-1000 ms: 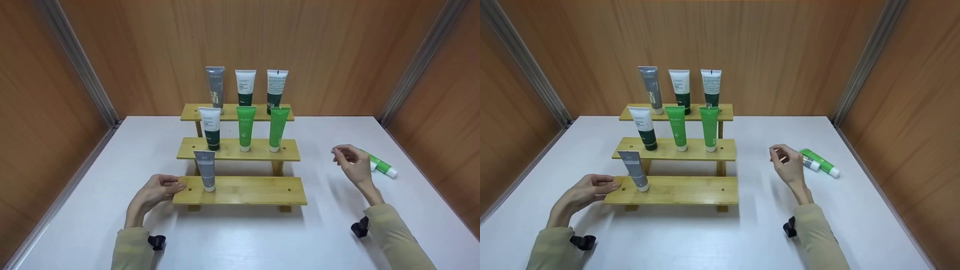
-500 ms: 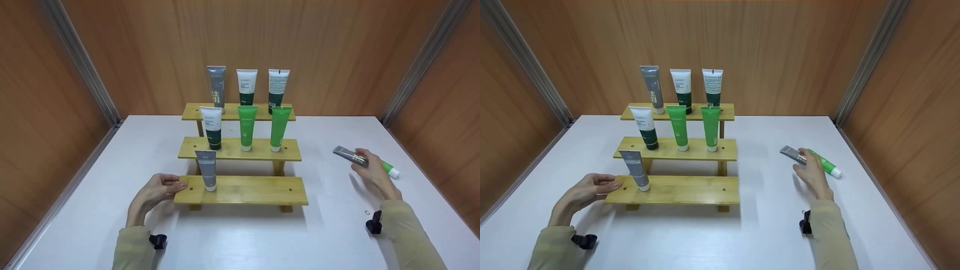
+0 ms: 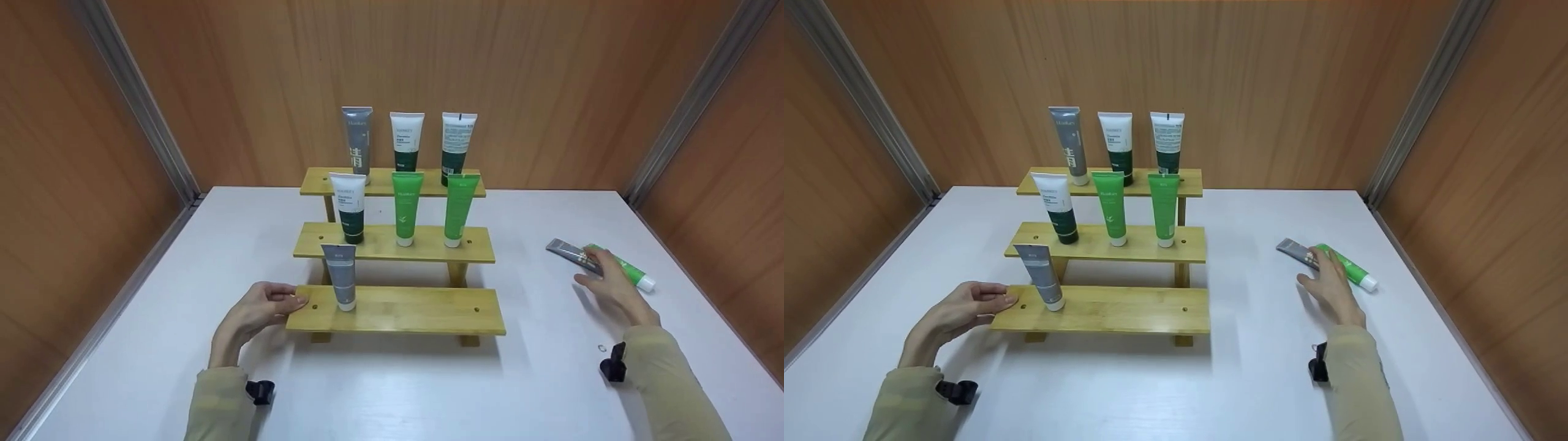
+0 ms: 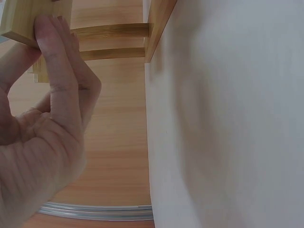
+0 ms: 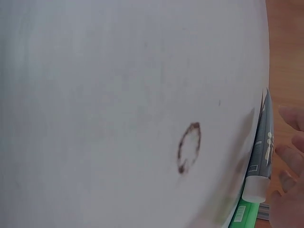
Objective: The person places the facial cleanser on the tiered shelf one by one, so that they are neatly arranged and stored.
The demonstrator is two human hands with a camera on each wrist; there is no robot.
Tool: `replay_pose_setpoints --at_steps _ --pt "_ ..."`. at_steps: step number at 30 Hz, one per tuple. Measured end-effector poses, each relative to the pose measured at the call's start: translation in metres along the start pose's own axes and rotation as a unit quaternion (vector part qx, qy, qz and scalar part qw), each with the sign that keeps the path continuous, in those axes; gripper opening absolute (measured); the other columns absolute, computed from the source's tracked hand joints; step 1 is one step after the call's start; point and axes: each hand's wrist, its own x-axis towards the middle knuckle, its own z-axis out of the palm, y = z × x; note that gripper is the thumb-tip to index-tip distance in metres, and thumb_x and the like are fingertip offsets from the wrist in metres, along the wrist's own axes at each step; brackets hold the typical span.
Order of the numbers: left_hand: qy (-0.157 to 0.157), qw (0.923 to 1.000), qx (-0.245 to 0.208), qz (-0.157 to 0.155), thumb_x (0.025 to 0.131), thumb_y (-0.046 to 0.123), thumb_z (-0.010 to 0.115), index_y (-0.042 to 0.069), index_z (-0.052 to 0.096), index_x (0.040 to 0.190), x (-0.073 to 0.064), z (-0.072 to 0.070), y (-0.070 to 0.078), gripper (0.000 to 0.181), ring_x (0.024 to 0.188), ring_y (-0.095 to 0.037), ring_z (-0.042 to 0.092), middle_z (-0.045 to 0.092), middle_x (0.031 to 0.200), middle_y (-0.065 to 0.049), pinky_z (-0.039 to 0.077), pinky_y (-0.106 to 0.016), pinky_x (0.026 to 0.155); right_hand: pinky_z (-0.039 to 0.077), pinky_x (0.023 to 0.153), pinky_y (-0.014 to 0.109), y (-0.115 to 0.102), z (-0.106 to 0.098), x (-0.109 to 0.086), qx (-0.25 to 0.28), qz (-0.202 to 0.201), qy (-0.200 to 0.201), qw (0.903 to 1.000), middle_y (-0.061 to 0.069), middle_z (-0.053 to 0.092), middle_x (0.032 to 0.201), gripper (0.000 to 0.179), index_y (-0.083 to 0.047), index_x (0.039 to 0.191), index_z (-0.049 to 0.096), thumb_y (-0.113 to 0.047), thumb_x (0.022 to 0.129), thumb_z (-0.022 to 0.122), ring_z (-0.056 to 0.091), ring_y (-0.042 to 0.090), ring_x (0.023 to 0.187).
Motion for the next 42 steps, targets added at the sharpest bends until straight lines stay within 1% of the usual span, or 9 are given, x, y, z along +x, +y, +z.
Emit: replay_pose_setpoints --at_steps 4,6,11,17,22,30,33,36,42 --pt "-0.001 1.0000 -0.006 0.000 0.095 0.018 0.069 -0.016 0.048 0.136 0.0005 -0.0002 -0.0003 0.057 0.092 -0.008 0.068 0.070 0.111 -0.009 0.060 -0.024 0.084 0.006 0.119 0.074 0.0017 -0.0015 -0.0017 0.008 0.002 -0.010 0.9999 0.042 0.013 0.157 0.076 0.007 0.155 0.017 -0.022 0.099 0.061 -0.003 0.061 0.147" --pt "-0.003 0.9999 -0.010 0.001 0.094 0.017 0.069 -0.016 0.047 0.136 0.0007 -0.0002 -0.0004 0.058 0.092 -0.007 0.068 0.069 0.109 -0.008 0.060 -0.024 0.084 0.008 0.118 0.075 0.0026 -0.0019 -0.0020 0.007 -0.004 -0.010 0.9999 0.042 0.014 0.157 0.075 0.007 0.154 0.018 -0.022 0.099 0.061 -0.001 0.061 0.147" --pt "-0.002 0.9999 -0.013 0.000 0.094 0.017 0.070 -0.016 0.046 0.135 0.0013 0.0002 -0.0004 0.058 0.092 -0.007 0.067 0.068 0.108 -0.007 0.060 -0.024 0.084 0.016 0.117 0.073 0.0024 -0.0024 -0.0023 -0.008 -0.013 -0.003 0.9999 0.042 0.020 0.154 0.074 0.009 0.153 0.020 -0.022 0.099 0.061 0.015 0.062 0.143" --pt "0.002 0.9999 -0.007 -0.007 0.093 0.019 0.071 -0.015 0.047 0.136 0.0016 0.0009 0.0003 0.059 0.092 -0.008 0.067 0.067 0.111 -0.009 0.060 -0.024 0.085 0.017 0.118 0.071 0.0024 -0.0032 -0.0023 -0.007 0.009 -0.008 0.9999 0.042 0.022 0.154 0.075 0.009 0.154 0.018 -0.021 0.100 0.060 0.017 0.061 0.143" --pt "0.000 1.0000 -0.005 -0.008 0.094 0.020 0.071 -0.015 0.046 0.136 0.0019 0.0009 0.0010 0.060 0.092 -0.008 0.068 0.067 0.113 -0.011 0.060 -0.025 0.085 0.019 0.118 0.071 0.0032 -0.0039 -0.0023 -0.008 0.012 -0.008 0.9999 0.041 0.025 0.154 0.072 0.008 0.153 0.019 -0.019 0.100 0.059 0.019 0.060 0.143" --pt "-0.003 0.9999 -0.008 -0.005 0.094 0.018 0.070 -0.015 0.047 0.135 0.0013 0.0006 0.0015 0.057 0.091 -0.008 0.068 0.068 0.109 -0.008 0.060 -0.025 0.085 0.017 0.118 0.072 0.0017 -0.0058 -0.0033 -0.003 0.027 -0.020 0.9994 0.037 0.023 0.157 0.074 0.004 0.156 0.015 -0.020 0.101 0.058 0.016 0.060 0.145" --pt "-0.002 0.9999 -0.008 -0.006 0.094 0.018 0.071 -0.014 0.048 0.135 0.0008 0.0005 0.0013 0.057 0.091 -0.008 0.068 0.069 0.109 -0.007 0.061 -0.026 0.085 0.017 0.119 0.071 0.0016 -0.0055 -0.0040 -0.001 0.019 -0.014 0.9997 0.037 0.027 0.156 0.073 0.005 0.156 0.016 -0.017 0.101 0.057 0.018 0.059 0.145" --pt "-0.001 0.9999 -0.011 -0.006 0.094 0.017 0.071 -0.013 0.048 0.134 0.0001 0.0004 0.0006 0.055 0.091 -0.007 0.068 0.069 0.107 -0.005 0.061 -0.024 0.083 0.021 0.119 0.069 0.0023 -0.0047 -0.0057 0.003 0.000 0.001 1.0000 0.038 0.035 0.151 0.069 0.009 0.154 0.020 -0.014 0.100 0.058 0.024 0.058 0.143" --pt "-0.003 0.9999 -0.014 -0.006 0.094 0.017 0.071 -0.013 0.050 0.133 0.0000 0.0001 0.0000 0.054 0.089 -0.006 0.068 0.069 0.103 -0.003 0.060 -0.023 0.081 0.034 0.115 0.063 -0.0004 -0.0022 -0.0084 0.004 -0.018 0.036 0.9992 0.037 0.049 0.141 0.058 0.012 0.148 0.030 -0.009 0.101 0.056 0.040 0.056 0.136"
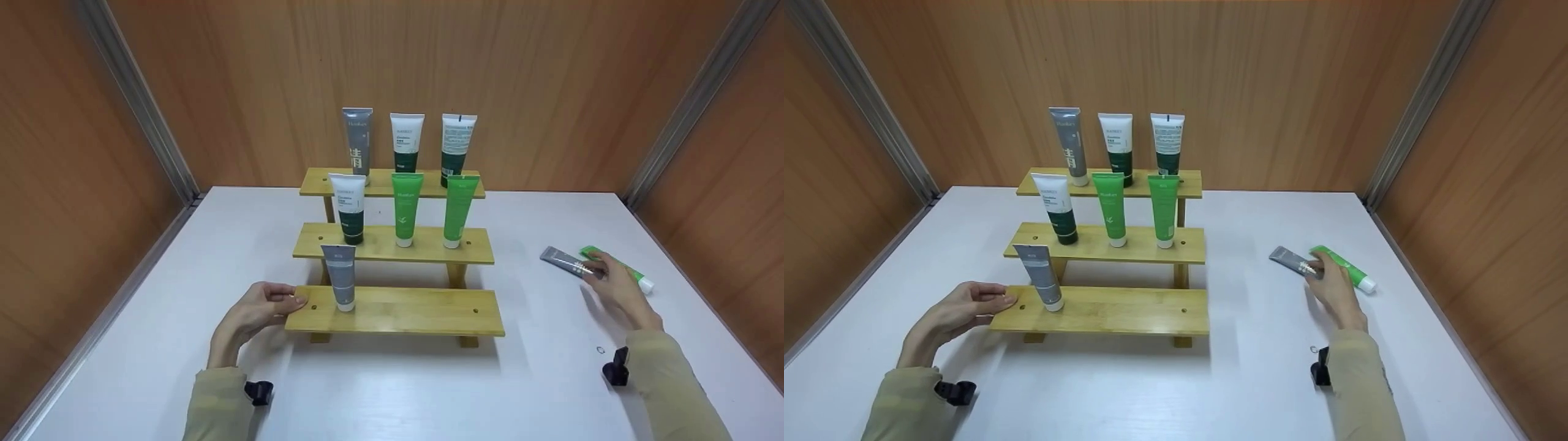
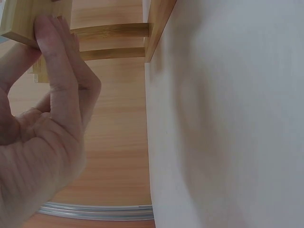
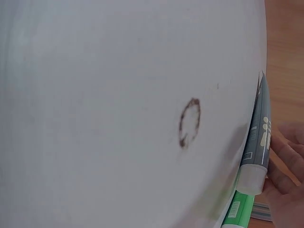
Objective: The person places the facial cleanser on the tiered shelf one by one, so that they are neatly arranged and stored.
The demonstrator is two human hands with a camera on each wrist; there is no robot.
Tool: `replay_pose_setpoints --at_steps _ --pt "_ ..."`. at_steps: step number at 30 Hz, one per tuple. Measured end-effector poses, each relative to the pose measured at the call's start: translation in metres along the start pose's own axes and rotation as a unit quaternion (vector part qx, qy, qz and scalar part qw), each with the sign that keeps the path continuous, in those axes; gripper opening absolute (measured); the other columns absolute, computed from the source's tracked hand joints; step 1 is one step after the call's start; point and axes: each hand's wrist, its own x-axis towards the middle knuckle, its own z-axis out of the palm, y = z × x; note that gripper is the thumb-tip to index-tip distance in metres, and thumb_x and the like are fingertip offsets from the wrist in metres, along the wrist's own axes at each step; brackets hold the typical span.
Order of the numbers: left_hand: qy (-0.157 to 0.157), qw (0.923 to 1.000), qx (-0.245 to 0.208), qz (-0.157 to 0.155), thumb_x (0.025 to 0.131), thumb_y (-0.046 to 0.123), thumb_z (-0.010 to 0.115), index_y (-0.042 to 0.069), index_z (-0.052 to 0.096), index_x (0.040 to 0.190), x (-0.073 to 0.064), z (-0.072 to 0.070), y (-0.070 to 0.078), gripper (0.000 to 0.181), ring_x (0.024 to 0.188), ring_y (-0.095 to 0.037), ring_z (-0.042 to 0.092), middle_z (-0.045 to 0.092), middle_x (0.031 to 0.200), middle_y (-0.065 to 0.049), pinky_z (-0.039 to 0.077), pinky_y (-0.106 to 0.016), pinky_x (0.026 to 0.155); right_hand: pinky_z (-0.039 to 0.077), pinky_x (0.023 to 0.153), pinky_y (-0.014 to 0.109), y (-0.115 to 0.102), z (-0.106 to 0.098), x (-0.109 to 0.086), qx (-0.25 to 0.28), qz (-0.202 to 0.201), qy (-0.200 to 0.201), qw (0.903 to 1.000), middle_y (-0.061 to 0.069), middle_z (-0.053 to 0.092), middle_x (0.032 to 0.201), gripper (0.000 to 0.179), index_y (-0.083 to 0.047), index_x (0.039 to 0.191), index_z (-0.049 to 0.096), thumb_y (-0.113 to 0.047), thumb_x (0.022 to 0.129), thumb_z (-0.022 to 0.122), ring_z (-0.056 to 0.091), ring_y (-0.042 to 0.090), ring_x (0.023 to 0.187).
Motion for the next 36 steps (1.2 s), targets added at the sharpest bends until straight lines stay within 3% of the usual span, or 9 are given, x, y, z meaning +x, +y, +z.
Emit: replay_pose_setpoints --at_steps 6,9,11,13,21,24,28,31,36 --pt "0.003 1.0000 0.005 -0.004 0.094 0.018 0.070 -0.012 0.051 0.133 0.000 0.000 0.001 0.053 0.089 -0.007 0.069 0.069 0.105 -0.004 0.061 -0.024 0.081 0.047 0.106 0.056 -0.006 0.002 -0.003 -0.008 0.020 0.035 0.9992 0.031 0.061 0.130 0.048 0.010 0.143 0.044 -0.011 0.101 0.056 0.050 0.054 0.130" --pt "0.001 1.0000 0.005 -0.004 0.095 0.018 0.070 -0.013 0.050 0.134 0.000 0.000 0.001 0.054 0.090 -0.008 0.069 0.069 0.106 -0.006 0.061 -0.025 0.082 0.054 0.095 0.027 -0.008 0.003 -0.005 0.003 0.040 0.039 0.9984 0.028 0.064 0.127 0.048 0.009 0.142 0.046 -0.009 0.099 0.060 0.050 0.053 0.130" --pt "0.001 1.0000 0.006 -0.004 0.095 0.017 0.070 -0.013 0.049 0.135 0.000 0.001 0.002 0.055 0.090 -0.008 0.069 0.069 0.108 -0.007 0.061 -0.026 0.082 0.050 0.081 0.009 -0.009 0.003 -0.006 0.012 0.048 0.041 0.9979 0.027 0.066 0.125 0.050 0.009 0.142 0.047 -0.008 0.097 0.063 0.056 0.050 0.125" --pt "0.002 1.0000 0.008 -0.004 0.095 0.017 0.070 -0.014 0.048 0.136 0.000 0.001 0.002 0.056 0.090 -0.008 0.069 0.069 0.109 -0.008 0.061 -0.026 0.083 0.043 0.072 0.001 -0.010 0.003 -0.006 0.018 0.051 0.048 0.9974 0.027 0.068 0.121 0.052 0.010 0.140 0.048 -0.006 0.095 0.066 0.061 0.047 0.120" --pt "0.004 0.9999 0.014 -0.004 0.095 0.019 0.070 -0.014 0.047 0.137 0.000 0.000 0.001 0.057 0.091 -0.008 0.068 0.068 0.112 -0.009 0.060 -0.025 0.083 0.043 0.078 0.010 -0.011 0.002 -0.006 0.011 0.061 0.063 0.9961 0.021 0.074 0.111 0.056 0.008 0.138 0.053 -0.011 0.089 0.076 0.072 0.034 0.105" --pt "0.003 0.9999 0.011 -0.001 0.095 0.018 0.069 -0.014 0.047 0.136 0.000 0.000 0.000 0.057 0.091 -0.008 0.068 0.068 0.110 -0.008 0.060 -0.024 0.082 0.046 0.082 0.015 -0.011 0.002 -0.005 0.005 0.053 0.068 0.9963 0.020 0.076 0.106 0.056 0.008 0.137 0.054 -0.010 0.088 0.077 0.075 0.019 0.094" --pt "0.002 1.0000 0.006 0.000 0.095 0.018 0.069 -0.015 0.047 0.136 0.000 0.000 0.000 0.057 0.091 -0.007 0.069 0.068 0.109 -0.008 0.060 -0.024 0.082 0.048 0.073 0.013 -0.010 0.001 -0.004 0.008 0.045 0.052 0.9976 0.019 0.076 0.101 0.060 0.009 0.139 0.051 -0.009 0.088 0.077 0.066 0.000 0.078" --pt "0.005 0.9999 0.009 -0.003 0.095 0.018 0.069 -0.014 0.047 0.136 0.000 0.001 0.000 0.057 0.091 -0.008 0.068 0.068 0.111 -0.009 0.060 -0.024 0.082 0.050 0.064 0.013 -0.009 0.000 -0.004 0.019 0.053 0.024 0.9981 0.017 0.072 0.099 0.062 0.010 0.141 0.048 -0.009 0.089 0.076 0.061 0.003 0.076" --pt "0.010 0.9998 0.014 -0.006 0.095 0.018 0.070 -0.013 0.048 0.135 0.000 0.001 0.001 0.056 0.091 -0.008 0.068 0.068 0.111 -0.009 0.060 -0.024 0.082 0.049 0.064 0.018 -0.008 -0.001 -0.003 0.039 0.089 -0.026 0.9949 0.010 0.067 0.101 0.061 0.009 0.141 0.048 -0.014 0.091 0.075 0.060 0.006 0.079"
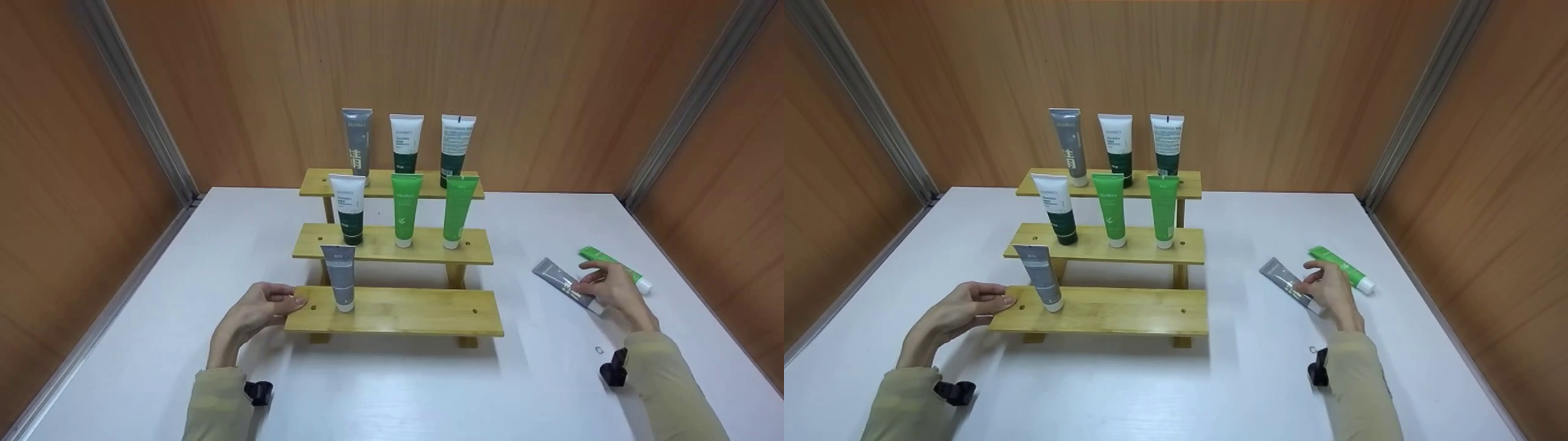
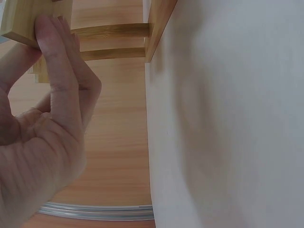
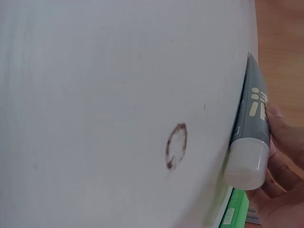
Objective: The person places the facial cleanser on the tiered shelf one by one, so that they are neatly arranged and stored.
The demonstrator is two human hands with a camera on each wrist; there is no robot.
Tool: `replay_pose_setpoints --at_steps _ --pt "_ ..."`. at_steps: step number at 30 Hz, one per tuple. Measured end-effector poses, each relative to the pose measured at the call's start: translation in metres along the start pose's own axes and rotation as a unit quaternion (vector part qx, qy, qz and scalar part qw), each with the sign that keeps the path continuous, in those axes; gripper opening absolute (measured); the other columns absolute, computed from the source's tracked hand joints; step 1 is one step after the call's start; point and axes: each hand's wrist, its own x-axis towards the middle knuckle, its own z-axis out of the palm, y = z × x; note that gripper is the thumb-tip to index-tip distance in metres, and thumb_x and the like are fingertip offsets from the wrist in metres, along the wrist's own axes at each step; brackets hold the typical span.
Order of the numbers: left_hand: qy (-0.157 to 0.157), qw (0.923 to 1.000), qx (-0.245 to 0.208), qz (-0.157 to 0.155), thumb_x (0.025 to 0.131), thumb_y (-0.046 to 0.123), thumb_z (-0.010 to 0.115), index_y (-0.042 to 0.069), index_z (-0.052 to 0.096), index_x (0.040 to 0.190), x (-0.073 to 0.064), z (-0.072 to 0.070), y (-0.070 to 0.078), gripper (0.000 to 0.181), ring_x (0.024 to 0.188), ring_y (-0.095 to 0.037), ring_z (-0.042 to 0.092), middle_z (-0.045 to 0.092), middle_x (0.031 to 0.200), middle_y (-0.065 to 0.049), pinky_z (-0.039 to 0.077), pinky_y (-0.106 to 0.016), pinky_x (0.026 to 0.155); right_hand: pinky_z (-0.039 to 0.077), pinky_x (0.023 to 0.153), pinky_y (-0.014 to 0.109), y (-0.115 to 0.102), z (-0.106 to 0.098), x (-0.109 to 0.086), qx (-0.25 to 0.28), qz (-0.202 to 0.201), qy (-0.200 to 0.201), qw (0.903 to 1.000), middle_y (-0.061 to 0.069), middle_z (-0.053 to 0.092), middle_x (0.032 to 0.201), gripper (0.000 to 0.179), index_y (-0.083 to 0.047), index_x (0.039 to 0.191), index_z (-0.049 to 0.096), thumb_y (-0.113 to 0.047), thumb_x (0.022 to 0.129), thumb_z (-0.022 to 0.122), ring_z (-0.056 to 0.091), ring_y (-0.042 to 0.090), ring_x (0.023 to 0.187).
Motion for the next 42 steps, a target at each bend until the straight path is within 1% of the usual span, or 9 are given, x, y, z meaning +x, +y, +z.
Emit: replay_pose_setpoints --at_steps 2,5,10,15,19,26,32,38,42 --pt "0.000 1.0000 0.000 0.000 0.095 0.018 0.070 -0.013 0.048 0.135 0.000 0.000 0.000 0.055 0.091 -0.007 0.068 0.069 0.110 -0.008 0.060 -0.024 0.082 0.049 0.065 0.018 0.000 0.000 0.001 0.005 0.011 -0.020 0.9997 0.011 0.067 0.104 0.058 0.009 0.140 0.049 -0.014 0.092 0.073 0.060 0.006 0.080" --pt "-0.001 1.0000 -0.002 0.001 0.095 0.017 0.069 -0.013 0.048 0.135 0.000 0.000 0.000 0.054 0.091 -0.007 0.068 0.069 0.109 -0.007 0.060 -0.024 0.082 0.050 0.067 0.018 -0.001 0.000 0.002 0.001 0.010 -0.046 0.9989 0.018 0.067 0.108 0.052 0.010 0.138 0.050 -0.012 0.095 0.069 0.060 0.008 0.084" --pt "-0.002 1.0000 -0.001 0.000 0.095 0.018 0.069 -0.013 0.048 0.135 0.000 0.000 0.000 0.055 0.092 -0.008 0.068 0.069 0.112 -0.009 0.061 -0.025 0.083 0.050 0.068 0.019 -0.004 0.002 0.002 -0.010 -0.002 -0.060 0.9981 0.030 0.063 0.116 0.045 0.012 0.135 0.052 -0.008 0.096 0.065 0.059 0.014 0.090" --pt "0.000 1.0000 0.004 -0.004 0.095 0.018 0.069 -0.013 0.047 0.136 0.001 0.000 0.001 0.056 0.093 -0.009 0.068 0.067 0.114 -0.011 0.061 -0.027 0.084 0.049 0.068 0.018 -0.006 0.003 0.001 -0.003 0.004 -0.057 0.9984 0.028 0.063 0.115 0.046 0.013 0.135 0.051 -0.008 0.096 0.065 0.057 0.014 0.089" --pt "-0.005 1.0000 -0.001 0.003 0.095 0.017 0.070 -0.013 0.048 0.135 0.001 0.000 0.001 0.055 0.091 -0.008 0.069 0.068 0.110 -0.008 0.061 -0.026 0.083 0.048 0.070 0.016 -0.007 0.004 -0.001 0.009 -0.003 -0.049 0.9988 0.032 0.061 0.118 0.048 0.016 0.134 0.051 -0.009 0.095 0.066 0.056 0.014 0.090" --pt "-0.007 1.0000 -0.005 0.004 0.095 0.018 0.070 -0.013 0.049 0.134 0.001 0.000 0.000 0.054 0.090 -0.008 0.069 0.068 0.107 -0.006 0.061 -0.026 0.083 0.045 0.073 0.014 -0.008 0.008 -0.001 0.010 -0.006 -0.040 0.9991 0.039 0.056 0.128 0.049 0.017 0.134 0.050 -0.010 0.095 0.064 0.058 0.025 0.102" --pt "-0.011 0.9999 -0.009 0.003 0.095 0.017 0.070 -0.014 0.048 0.135 0.002 0.000 0.000 0.055 0.091 -0.008 0.069 0.069 0.109 -0.008 0.061 -0.027 0.085 0.047 0.070 0.013 -0.010 0.010 -0.003 0.020 -0.013 -0.033 0.9992 0.040 0.054 0.130 0.050 0.021 0.134 0.048 -0.007 0.095 0.062 0.056 0.017 0.097" --pt "-0.010 0.9999 -0.005 0.001 0.095 0.018 0.070 -0.014 0.047 0.136 0.001 0.000 0.000 0.057 0.092 -0.009 0.069 0.068 0.112 -0.010 0.061 -0.027 0.086 0.045 0.073 0.011 -0.017 0.012 -0.007 0.041 -0.008 -0.036 0.9985 0.043 0.048 0.135 0.052 0.022 0.138 0.041 -0.004 0.095 0.055 0.055 0.031 0.111" --pt "-0.008 1.0000 -0.002 0.003 0.095 0.019 0.070 -0.014 0.047 0.136 0.000 -0.001 0.001 0.057 0.092 -0.009 0.068 0.068 0.113 -0.010 0.061 -0.028 0.086 0.046 0.074 0.011 -0.024 0.014 -0.010 0.052 0.000 -0.034 0.9981 0.041 0.046 0.137 0.054 0.021 0.141 0.037 -0.004 0.096 0.053 0.054 0.031 0.111"
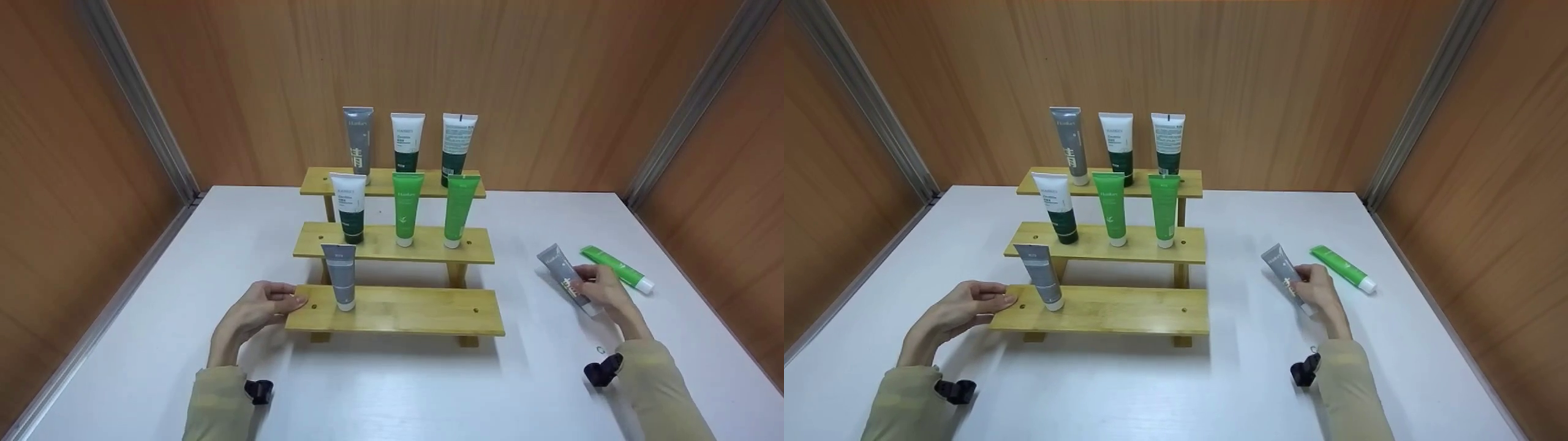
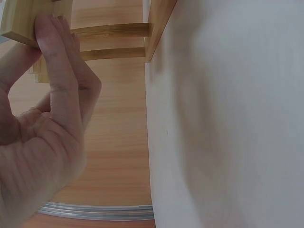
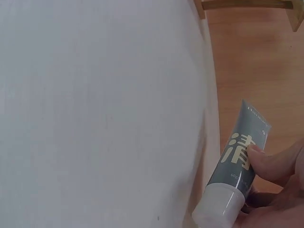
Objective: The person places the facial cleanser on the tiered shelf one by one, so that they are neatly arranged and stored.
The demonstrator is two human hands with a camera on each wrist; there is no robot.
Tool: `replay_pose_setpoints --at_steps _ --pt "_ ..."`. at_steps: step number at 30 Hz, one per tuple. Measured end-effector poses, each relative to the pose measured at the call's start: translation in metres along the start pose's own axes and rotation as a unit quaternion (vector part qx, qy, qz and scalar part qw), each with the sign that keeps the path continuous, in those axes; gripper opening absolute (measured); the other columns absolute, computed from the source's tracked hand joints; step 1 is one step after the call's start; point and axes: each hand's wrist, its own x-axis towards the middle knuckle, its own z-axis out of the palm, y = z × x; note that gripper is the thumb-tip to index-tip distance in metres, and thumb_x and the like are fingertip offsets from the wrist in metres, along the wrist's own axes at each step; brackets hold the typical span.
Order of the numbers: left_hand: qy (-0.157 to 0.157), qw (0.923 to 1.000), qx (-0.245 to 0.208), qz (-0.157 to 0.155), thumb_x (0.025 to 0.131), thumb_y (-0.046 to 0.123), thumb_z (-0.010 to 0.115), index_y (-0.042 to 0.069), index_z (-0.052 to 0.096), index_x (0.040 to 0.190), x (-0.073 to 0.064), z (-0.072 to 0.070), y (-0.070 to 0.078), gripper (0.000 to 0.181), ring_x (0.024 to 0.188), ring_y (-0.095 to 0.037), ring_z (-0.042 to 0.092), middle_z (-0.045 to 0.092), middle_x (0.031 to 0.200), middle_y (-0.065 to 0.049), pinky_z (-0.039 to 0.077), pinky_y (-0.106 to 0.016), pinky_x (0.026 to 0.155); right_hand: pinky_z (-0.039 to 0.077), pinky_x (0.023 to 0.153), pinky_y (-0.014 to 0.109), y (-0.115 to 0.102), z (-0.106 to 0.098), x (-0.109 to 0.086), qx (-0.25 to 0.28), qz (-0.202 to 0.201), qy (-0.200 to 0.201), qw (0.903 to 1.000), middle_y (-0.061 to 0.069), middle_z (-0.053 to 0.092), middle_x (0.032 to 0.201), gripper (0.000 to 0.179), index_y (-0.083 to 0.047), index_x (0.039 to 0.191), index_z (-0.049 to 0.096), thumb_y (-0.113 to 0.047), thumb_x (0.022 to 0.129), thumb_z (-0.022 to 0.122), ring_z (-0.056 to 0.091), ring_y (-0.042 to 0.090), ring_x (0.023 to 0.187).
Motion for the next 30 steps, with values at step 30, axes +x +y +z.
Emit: replay_pose_setpoints --at_steps 30 --pt "0.016 0.9997 0.011 -0.017 0.094 0.021 0.071 -0.012 0.048 0.137 0.001 0.000 0.000 0.059 0.095 -0.010 0.067 0.065 0.119 -0.014 0.060 -0.026 0.087 0.047 0.091 0.009 -0.060 0.024 -0.032 0.205 -0.073 0.039 0.9754 -0.001 0.050 0.121 0.057 0.012 0.149 0.031 -0.012 0.103 0.055 0.051 0.003 0.106"
